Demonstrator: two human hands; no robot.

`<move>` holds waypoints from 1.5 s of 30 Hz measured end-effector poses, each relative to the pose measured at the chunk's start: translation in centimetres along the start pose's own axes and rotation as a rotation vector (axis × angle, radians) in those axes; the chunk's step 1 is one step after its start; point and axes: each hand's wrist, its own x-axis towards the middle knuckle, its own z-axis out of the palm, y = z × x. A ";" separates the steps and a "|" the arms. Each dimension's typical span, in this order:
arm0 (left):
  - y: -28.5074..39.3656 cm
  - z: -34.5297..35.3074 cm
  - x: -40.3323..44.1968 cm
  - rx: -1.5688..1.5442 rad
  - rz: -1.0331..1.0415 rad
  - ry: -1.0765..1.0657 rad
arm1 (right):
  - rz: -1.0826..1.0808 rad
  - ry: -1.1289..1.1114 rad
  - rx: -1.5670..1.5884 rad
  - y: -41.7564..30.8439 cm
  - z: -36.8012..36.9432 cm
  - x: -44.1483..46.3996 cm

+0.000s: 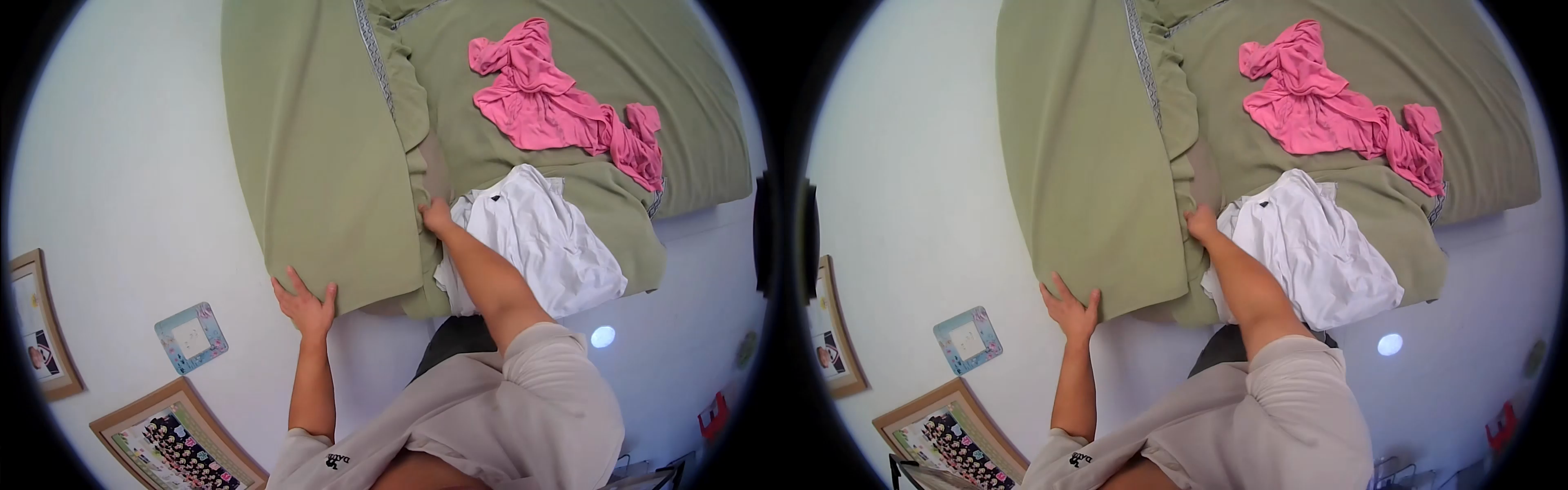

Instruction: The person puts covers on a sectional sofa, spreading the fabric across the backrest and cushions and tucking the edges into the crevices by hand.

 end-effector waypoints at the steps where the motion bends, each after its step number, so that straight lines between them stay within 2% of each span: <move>1: -0.1 0.2 0.0 0.013 -0.008 0.000 | -0.060 0.039 0.047 0.9 -0.8 0.0; 3: 0.1 0.3 0.1 0.025 -0.026 0.005 | -0.091 0.267 -0.040 2.0 -4.7 -1.1; 5: 0.8 -0.2 0.1 0.019 -0.043 -0.007 | 0.110 0.239 -0.195 2.7 -9.6 -2.7; 8: 1.2 -0.4 0.1 -0.001 -0.054 0.002 | 0.067 0.197 -0.380 2.0 -9.8 -3.6; 11: 1.9 -1.9 -0.2 -0.025 -0.045 0.028 | 0.189 0.210 -0.348 2.0 -8.7 -2.0; 12: 2.3 -2.6 -0.2 -0.033 -0.038 0.041 | 0.065 0.184 -0.295 2.1 -8.5 -1.9; 14: 3.1 -3.2 -1.1 0.046 0.067 0.010 | -0.186 0.133 -0.192 0.5 -8.9 -4.0; 17: 5.0 -2.3 -1.7 -0.021 0.319 -0.097 | -0.395 -0.227 -0.510 0.1 -10.3 -6.1; 18: 5.8 -1.5 -1.9 -0.075 0.421 -0.143 | -0.283 -0.313 -0.737 -0.3 -11.1 -7.1; 21: 9.1 0.8 -1.4 -0.183 0.563 -0.296 | -0.257 -0.237 -0.969 2.7 -9.8 -6.2; 24: 11.1 3.7 -0.9 -0.173 0.590 -0.366 | -0.081 -0.402 -0.892 2.1 -9.5 -4.8; 27: 12.9 6.9 -0.9 -0.235 0.712 -0.407 | -0.069 -0.441 -0.829 3.3 -9.7 -3.9; 28: 13.4 8.6 -0.9 -0.190 0.753 -0.401 | -0.059 -0.472 -0.822 1.7 -11.1 -5.0; 31: 15.5 13.5 -0.7 -0.037 0.840 -0.400 | -0.131 -0.386 -0.891 1.4 -13.3 -7.0; 34: 18.3 16.8 -0.4 0.083 0.825 -0.472 | -0.216 -0.115 -1.103 1.2 -16.1 -10.4; 35: 19.1 17.8 -0.3 0.074 0.800 -0.509 | -0.106 -0.185 -1.120 0.7 -17.4 -10.9; 37: 20.1 19.2 -0.6 0.073 0.769 -0.540 | -0.069 -0.220 -1.167 0.5 -19.7 -11.6; 38: 20.3 19.7 -0.8 0.082 0.765 -0.532 | -0.121 -0.161 -1.187 1.3 -20.4 -11.9; 40: 20.9 20.1 -1.0 0.125 0.745 -0.523 | -0.079 -0.123 -1.221 1.9 -21.9 -12.3; 43: 21.4 18.8 -1.2 -0.026 0.724 -0.647 | -0.025 -0.042 -1.264 0.8 -26.0 -13.7; 45: 20.9 18.0 -2.1 -0.110 0.783 -0.672 | 0.049 0.042 -1.277 -0.9 -29.7 -15.1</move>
